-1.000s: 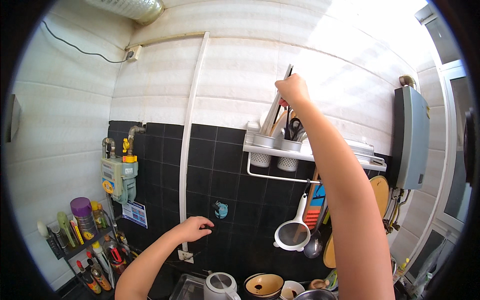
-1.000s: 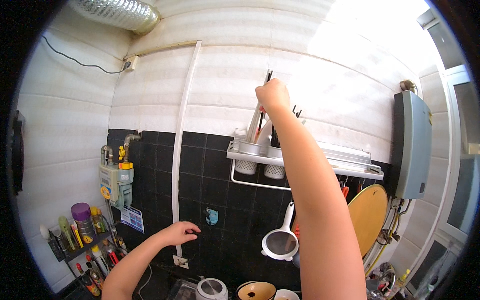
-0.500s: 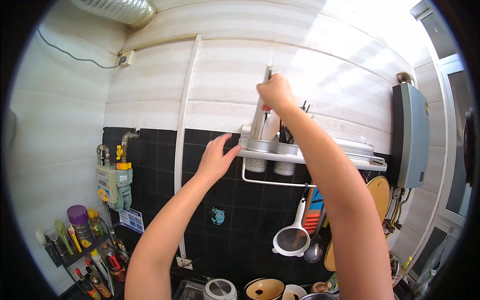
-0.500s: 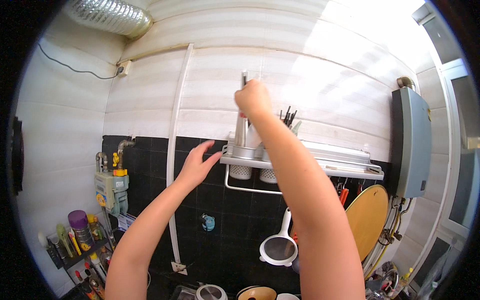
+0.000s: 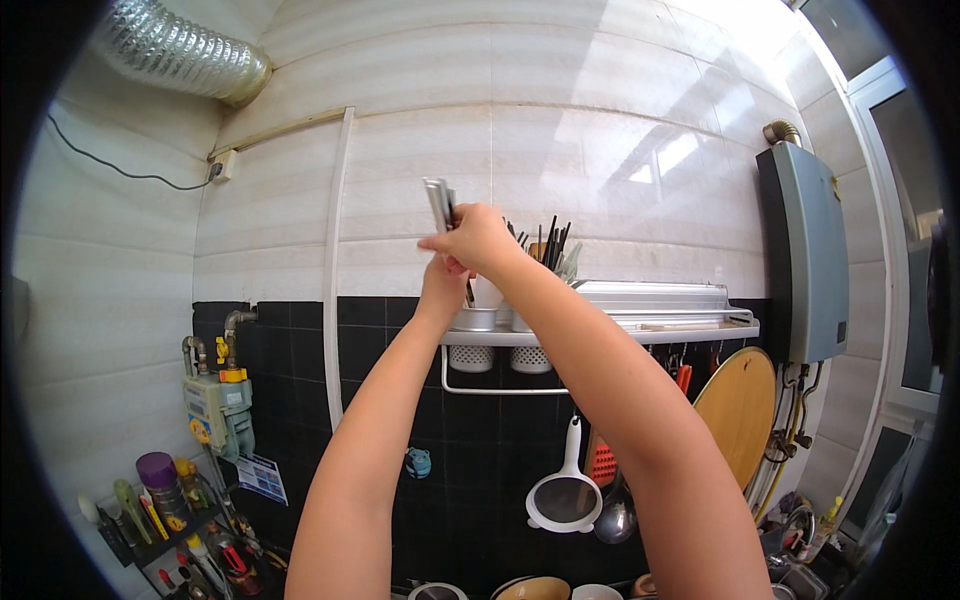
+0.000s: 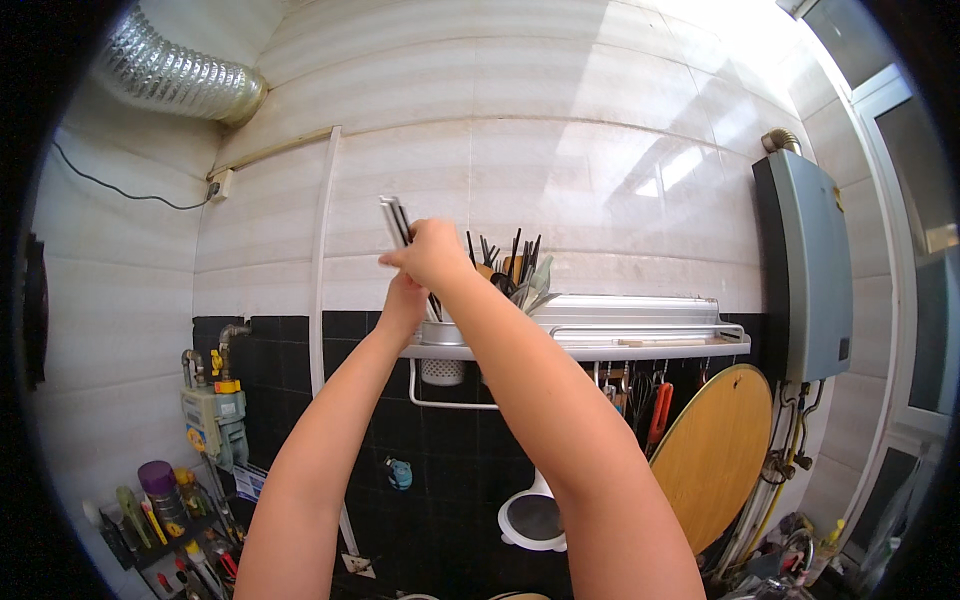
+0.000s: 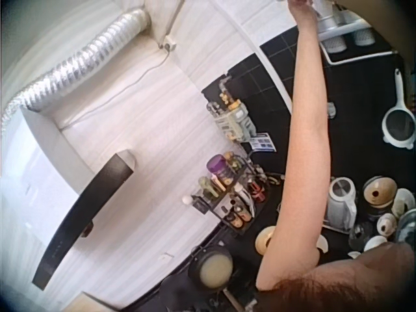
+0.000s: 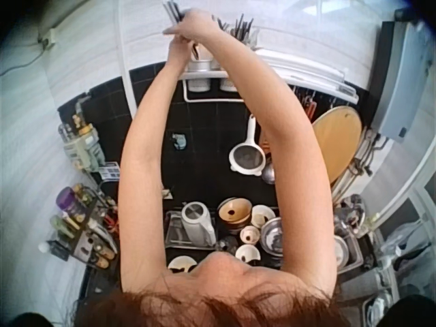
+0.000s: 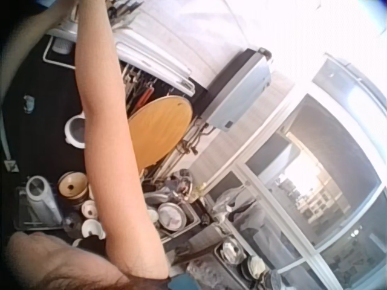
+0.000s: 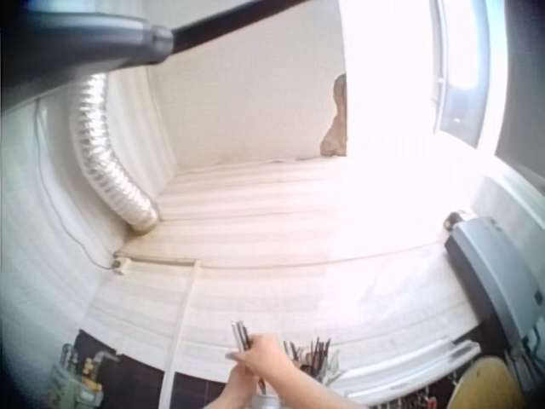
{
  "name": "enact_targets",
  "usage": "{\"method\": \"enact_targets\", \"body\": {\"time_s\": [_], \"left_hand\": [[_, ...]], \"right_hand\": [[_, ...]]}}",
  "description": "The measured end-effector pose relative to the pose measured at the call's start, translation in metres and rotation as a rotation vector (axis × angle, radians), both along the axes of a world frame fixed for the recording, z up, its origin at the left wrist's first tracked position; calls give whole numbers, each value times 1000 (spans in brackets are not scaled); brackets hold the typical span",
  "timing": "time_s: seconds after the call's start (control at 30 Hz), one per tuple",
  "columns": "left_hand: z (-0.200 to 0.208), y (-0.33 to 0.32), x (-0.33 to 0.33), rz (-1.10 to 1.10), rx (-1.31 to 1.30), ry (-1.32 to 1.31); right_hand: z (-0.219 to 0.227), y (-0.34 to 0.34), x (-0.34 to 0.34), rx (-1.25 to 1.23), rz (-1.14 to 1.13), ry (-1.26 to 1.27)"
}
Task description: The person washes a metal bowl and a metal ladle in a kitchen sink using a pink sponge and running water. They scrub the items thoroughly and rinse them before placing them in a drying rack next to the sink.
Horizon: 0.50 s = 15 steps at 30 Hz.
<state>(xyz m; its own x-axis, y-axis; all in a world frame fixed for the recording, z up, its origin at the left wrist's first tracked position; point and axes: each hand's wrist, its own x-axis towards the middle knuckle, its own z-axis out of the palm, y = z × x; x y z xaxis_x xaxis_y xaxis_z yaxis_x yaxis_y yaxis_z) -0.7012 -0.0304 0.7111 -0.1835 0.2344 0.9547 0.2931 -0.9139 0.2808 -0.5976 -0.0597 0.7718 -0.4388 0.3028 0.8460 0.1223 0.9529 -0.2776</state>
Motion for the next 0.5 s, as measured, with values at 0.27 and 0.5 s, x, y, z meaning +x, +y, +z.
{"method": "enact_targets", "body": {"time_s": [0.27, 0.5], "left_hand": [[14, 0, -3, 220, -325, -6], [6, 33, -4, 925, -555, 129]], "right_hand": [[-31, 61, 13, 385, -346, -160], [-38, 54, 26, 312, -386, 43]]}}
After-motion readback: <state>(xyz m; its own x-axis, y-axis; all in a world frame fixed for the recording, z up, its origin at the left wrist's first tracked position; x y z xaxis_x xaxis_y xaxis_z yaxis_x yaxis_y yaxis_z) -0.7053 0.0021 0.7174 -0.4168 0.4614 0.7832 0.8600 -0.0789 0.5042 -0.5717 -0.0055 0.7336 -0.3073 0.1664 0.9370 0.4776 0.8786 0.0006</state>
